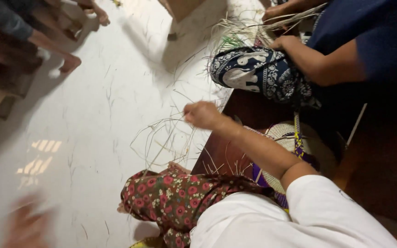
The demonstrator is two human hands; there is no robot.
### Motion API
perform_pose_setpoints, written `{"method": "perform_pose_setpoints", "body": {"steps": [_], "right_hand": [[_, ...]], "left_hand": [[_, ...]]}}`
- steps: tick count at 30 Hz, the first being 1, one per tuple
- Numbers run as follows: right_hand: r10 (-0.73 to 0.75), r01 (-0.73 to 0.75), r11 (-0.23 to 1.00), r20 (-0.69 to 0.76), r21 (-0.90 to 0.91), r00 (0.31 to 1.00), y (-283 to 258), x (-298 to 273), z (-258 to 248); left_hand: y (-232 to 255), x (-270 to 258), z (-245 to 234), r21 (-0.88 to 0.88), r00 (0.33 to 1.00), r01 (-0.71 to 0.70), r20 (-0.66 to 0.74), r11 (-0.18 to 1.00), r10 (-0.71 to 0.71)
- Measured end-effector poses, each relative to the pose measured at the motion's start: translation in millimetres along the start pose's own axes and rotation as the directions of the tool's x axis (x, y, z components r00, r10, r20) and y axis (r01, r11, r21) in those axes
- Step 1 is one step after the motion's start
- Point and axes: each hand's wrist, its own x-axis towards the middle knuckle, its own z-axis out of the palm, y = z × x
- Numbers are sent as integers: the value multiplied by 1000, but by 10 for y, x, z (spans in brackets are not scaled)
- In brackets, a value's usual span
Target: Weaving and forming the handle of a decorative hand fan using dried plant fibers.
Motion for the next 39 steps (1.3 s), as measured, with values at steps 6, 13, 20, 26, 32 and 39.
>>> {"method": "perform_pose_setpoints", "body": {"steps": [6, 13, 20, 26, 32, 39], "right_hand": [[-462, 462, 887, 2, -5, 887, -874, -663, -425], [-667, 666, 745, -86, -51, 740, -1122, -970, -584], [-771, 773, 634, -88, -5, 631, -1204, -1021, -419], [-745, 745, 667, -3, -8, 667, -895, -814, -79], [-610, 619, 778, 108, -110, 785, -444, -536, 68], [-483, 507, 830, 156, -231, 862, -117, -402, 163]], "left_hand": [[766, 1215, 1578, 304, 942, -336, 112, 892, 316], [593, 1062, 1814, 546, 953, -195, -92, 815, 290], [321, 722, 1793, 437, 987, -132, -26, 890, 159], [171, 265, 1673, 114, 998, 33, 49, 993, -39], [244, -133, 1350, 101, 998, 58, 24, 993, -60], [407, -431, 1153, -107, 809, 583, -8, 805, -587]]}}
